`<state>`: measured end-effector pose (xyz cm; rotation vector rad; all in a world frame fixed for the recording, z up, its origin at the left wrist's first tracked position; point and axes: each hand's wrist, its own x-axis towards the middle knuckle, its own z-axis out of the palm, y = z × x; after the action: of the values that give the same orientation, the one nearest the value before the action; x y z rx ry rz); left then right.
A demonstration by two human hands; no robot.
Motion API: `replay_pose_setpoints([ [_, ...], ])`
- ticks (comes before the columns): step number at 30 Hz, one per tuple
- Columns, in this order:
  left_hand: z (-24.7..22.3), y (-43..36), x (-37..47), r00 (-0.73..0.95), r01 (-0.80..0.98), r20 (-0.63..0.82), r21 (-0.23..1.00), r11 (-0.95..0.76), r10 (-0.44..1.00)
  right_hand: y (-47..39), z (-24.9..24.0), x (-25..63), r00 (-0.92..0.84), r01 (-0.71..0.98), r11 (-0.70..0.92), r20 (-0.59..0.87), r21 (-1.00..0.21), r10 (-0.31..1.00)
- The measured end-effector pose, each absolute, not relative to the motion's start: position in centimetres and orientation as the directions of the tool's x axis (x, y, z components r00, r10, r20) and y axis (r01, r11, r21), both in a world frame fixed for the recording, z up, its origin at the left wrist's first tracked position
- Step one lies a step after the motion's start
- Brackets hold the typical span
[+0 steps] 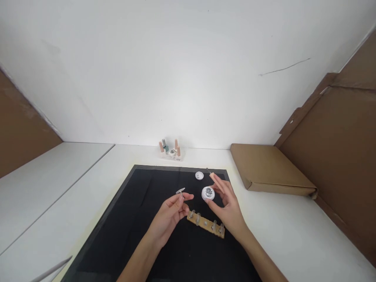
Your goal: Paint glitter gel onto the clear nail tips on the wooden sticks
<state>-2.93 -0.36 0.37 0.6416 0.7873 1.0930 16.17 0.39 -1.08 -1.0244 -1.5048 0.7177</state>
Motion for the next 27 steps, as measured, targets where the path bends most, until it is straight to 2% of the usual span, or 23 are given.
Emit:
replay_pose_setpoints([
  [6, 0.1, 0.0, -3.1, 0.062, -0.259, -0.206, 0.942, 0.215, 0.977, 2.6, -3.3, 17.8, -0.112, 0.249, 0.390, 0.373, -0.887, 0.921],
  [12, -0.4, 0.5, -2.3, 0.056, -0.158, -0.169, 0.972, 0.176, 0.984, 2.9, -4.4, 17.7, -0.276, 0.257, 0.336, 0.264, -0.906, 0.924],
  [18, 0.0, 1.9, -1.9, 0.190, -0.077, -0.093, 0.991, 0.109, 0.977, 3.2, -4.7, 18.4, -0.302, 0.306, 0.330, 0.238, -0.893, 0.923],
  [23, -1.2, 2.6, -2.5, 0.140, -0.048, -0.091, 0.994, 0.099, 0.986, 3.0, -3.1, 19.3, -0.294, 0.352, 0.346, 0.248, -0.870, 0.923],
  [27, -1.8, 2.3, -2.8, 0.134, -0.033, -0.061, 0.997, 0.066, 0.989, 2.5, -1.2, 19.5, -0.179, 0.321, 0.378, 0.336, -0.869, 0.925],
])
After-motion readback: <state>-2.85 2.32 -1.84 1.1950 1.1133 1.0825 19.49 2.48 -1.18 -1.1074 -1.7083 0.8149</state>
